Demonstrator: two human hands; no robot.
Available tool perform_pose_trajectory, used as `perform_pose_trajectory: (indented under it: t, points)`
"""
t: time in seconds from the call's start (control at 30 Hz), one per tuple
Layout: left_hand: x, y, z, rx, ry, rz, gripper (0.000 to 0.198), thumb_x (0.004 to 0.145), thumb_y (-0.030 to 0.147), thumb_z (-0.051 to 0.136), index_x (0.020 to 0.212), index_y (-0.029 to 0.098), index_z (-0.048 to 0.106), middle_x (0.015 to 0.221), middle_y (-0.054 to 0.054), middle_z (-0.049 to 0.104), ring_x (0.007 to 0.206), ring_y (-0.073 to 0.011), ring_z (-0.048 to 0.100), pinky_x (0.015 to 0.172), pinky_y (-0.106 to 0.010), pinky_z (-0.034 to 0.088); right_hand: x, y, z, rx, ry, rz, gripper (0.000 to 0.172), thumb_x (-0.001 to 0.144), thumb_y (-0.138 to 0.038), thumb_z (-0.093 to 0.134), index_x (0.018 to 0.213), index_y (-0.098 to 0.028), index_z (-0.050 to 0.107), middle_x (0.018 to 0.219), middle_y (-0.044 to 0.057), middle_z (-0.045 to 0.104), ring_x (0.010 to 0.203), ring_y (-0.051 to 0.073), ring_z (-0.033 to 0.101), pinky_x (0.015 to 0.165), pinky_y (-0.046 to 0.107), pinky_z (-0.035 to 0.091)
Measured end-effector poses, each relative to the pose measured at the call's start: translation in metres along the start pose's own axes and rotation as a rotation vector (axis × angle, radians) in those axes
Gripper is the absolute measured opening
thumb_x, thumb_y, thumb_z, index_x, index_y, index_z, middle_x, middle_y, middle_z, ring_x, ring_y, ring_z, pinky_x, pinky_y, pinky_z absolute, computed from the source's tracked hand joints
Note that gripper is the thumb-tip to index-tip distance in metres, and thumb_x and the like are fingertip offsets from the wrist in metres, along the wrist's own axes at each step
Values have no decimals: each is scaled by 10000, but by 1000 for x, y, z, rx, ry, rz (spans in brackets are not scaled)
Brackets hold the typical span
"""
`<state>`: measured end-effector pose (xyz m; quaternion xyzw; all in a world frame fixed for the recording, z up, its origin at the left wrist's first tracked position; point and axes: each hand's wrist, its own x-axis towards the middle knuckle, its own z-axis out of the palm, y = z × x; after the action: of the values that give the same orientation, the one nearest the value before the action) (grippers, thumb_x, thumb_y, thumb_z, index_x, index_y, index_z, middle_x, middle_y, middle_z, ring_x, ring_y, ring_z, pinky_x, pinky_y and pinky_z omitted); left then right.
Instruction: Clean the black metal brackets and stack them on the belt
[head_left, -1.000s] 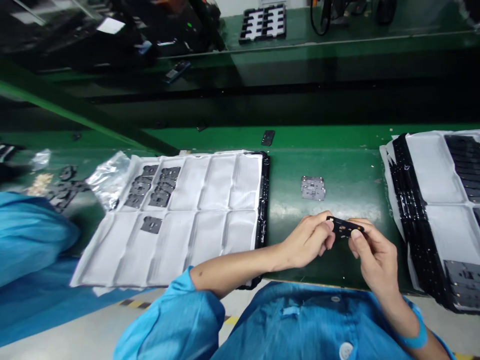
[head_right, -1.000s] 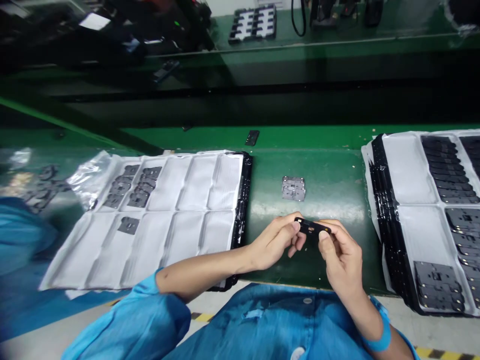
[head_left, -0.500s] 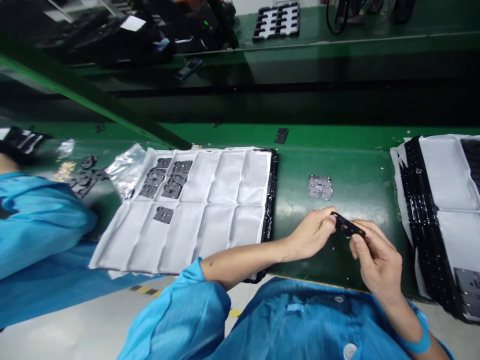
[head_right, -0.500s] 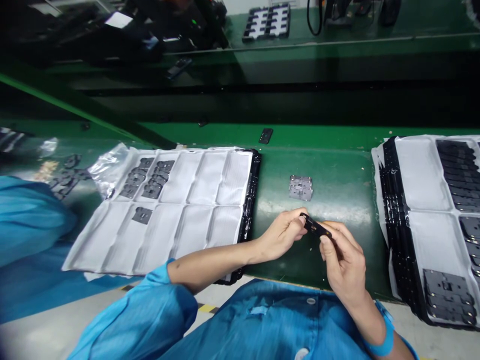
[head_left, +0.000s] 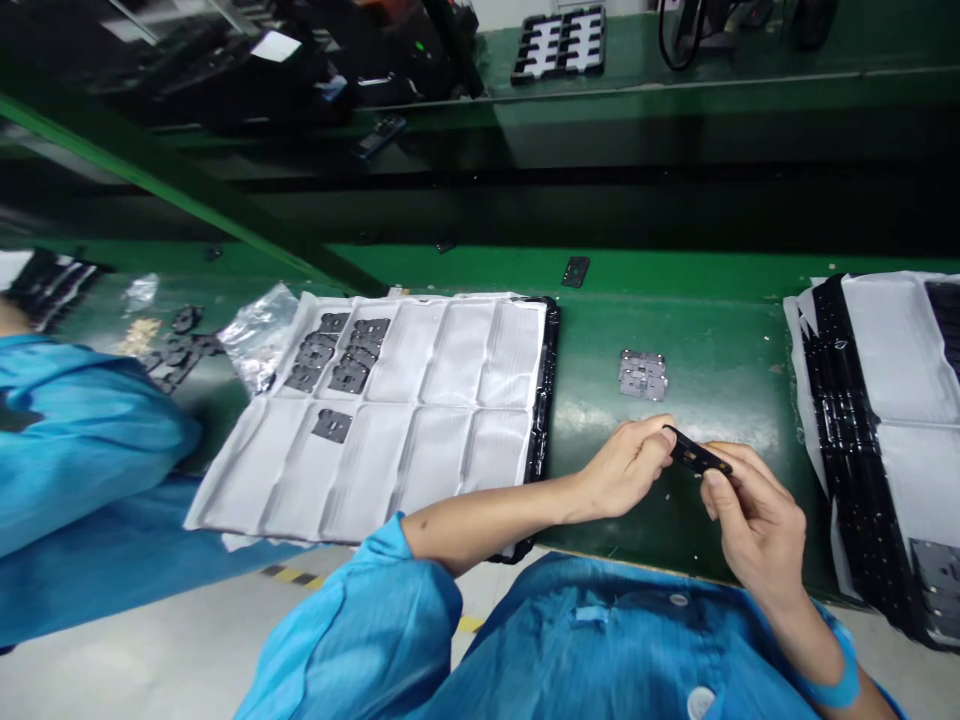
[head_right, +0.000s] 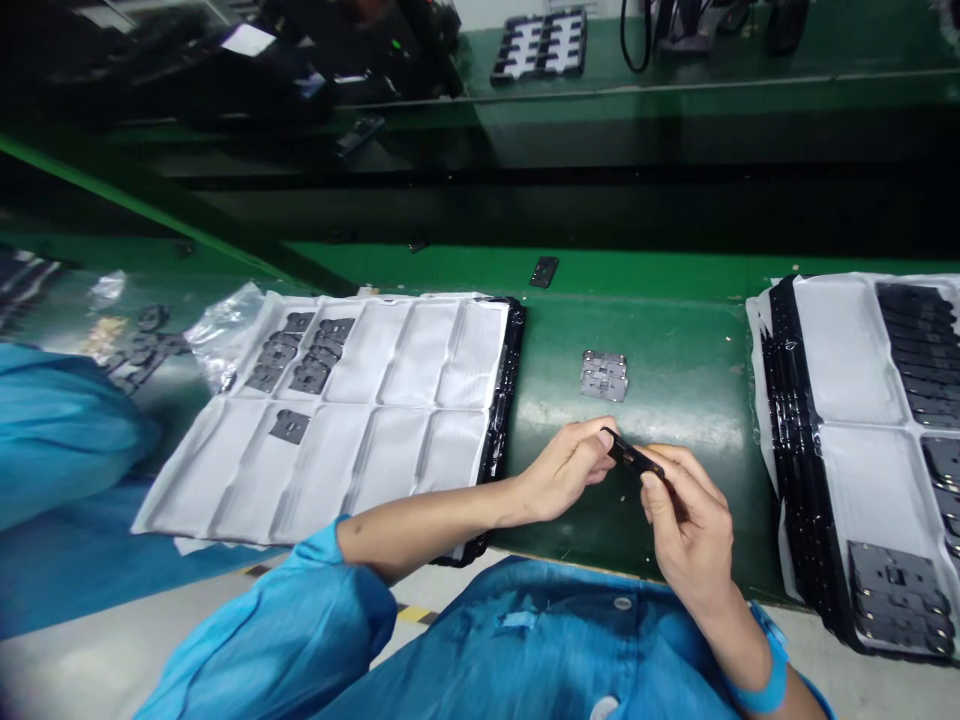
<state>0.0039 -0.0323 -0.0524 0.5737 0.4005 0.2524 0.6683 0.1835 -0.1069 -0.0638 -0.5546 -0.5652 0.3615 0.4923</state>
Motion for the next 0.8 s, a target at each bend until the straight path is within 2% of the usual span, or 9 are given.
perform_pose_trajectory:
  t: [0.17, 0.43, 0.63, 0.8]
  points:
    - [0, -7, 1, 37, 18, 34, 507, 1065, 654, 369, 783, 233, 379, 647, 55, 357, 580, -109, 360, 528, -220, 311, 1, 2, 0, 5, -6, -16, 204, 1064, -283, 638, 1138, -220, 817, 933, 72, 719, 565, 137, 563, 503, 279, 503]
    - [0, -10, 1, 92, 61, 56, 514, 1064, 669, 359, 770, 247, 347, 632, 61, 331, 570, -116, 347, 534, -240, 333, -1, 4, 0, -8, -32, -57, 228, 1063, -219, 630, 1209, -233, 805, 945, 64, 710, 556, 125, 556, 504, 273, 494]
    - [0, -9, 1, 104, 59, 63, 473, 1075, 607, 364, 773, 243, 357, 638, 51, 376, 577, -115, 371, 546, -239, 356, -1, 4, -1, -27, -47, -71, 230, 1063, -190, 621, 1208, -234, 794, 970, 66, 711, 579, 125, 576, 520, 272, 501]
    - [1, -9, 1, 107, 50, 79, 386, 1074, 485, 384, 774, 243, 363, 633, 57, 367, 565, -114, 368, 546, -243, 352, 0, 3, -1, -15, -40, -60, 206, 1066, -193, 611, 1159, -218, 793, 954, 67, 708, 571, 123, 574, 509, 270, 487]
